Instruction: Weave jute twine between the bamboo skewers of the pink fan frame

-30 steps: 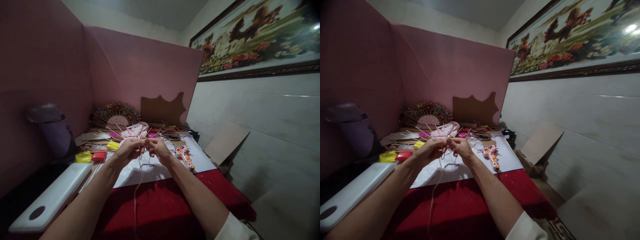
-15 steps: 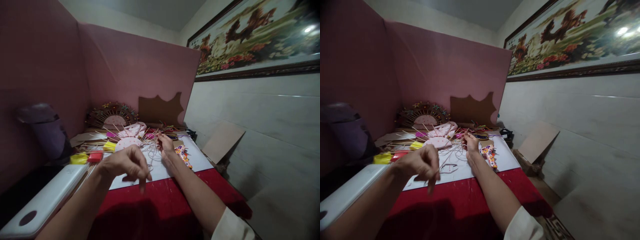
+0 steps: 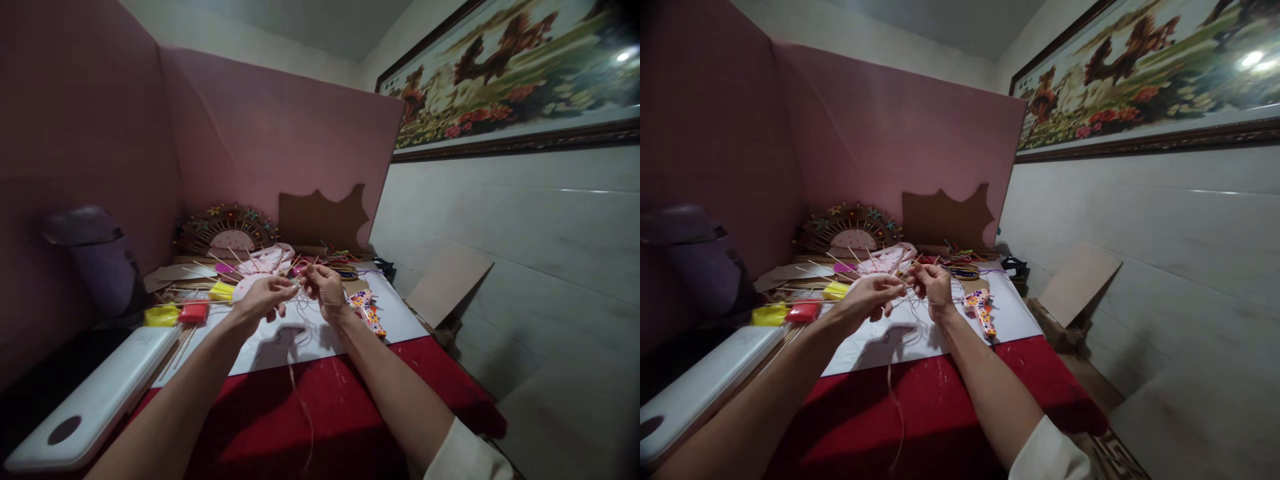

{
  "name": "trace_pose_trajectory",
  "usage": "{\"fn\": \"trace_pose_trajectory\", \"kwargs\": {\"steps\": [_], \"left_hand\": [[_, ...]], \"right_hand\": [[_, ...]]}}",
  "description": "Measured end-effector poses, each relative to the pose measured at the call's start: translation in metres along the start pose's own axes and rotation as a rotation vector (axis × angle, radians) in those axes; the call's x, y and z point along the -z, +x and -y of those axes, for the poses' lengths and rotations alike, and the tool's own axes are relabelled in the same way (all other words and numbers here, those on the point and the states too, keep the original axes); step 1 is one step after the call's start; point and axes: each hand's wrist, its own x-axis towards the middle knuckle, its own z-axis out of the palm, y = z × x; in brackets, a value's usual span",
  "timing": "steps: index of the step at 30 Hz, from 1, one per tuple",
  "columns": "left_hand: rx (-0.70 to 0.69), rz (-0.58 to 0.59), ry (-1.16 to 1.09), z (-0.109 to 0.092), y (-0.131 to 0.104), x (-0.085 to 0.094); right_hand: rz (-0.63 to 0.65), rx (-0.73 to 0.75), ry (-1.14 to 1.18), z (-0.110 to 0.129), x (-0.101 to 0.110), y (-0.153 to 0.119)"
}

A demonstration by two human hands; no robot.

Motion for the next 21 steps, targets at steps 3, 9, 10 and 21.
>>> {"fn": "trace_pose_trajectory", "kwargs": {"steps": [3, 9, 10, 21], "left_hand": [[0.038, 0.150, -0.029, 0.003, -0.002, -0.002], [-0.027, -0.064, -0.077, 0.005, -0.001, -0.004], [-0.034, -0.100, -0.102, 0.004, -0.001, -0.004], [0.046, 0.270, -0.320, -0.006, -0.013, 0.002]], "right_hand": [[-0.001, 0.012, 0.007, 0.001, 0.000, 0.000], [-0.038, -0.065, 0.063, 0.003, 0.008, 0.005], [-0.012, -0.078, 0.057, 0.002, 0.007, 0.004], [-0.272, -0.167, 0.214, 0.002, 0.019, 0.015]]}}
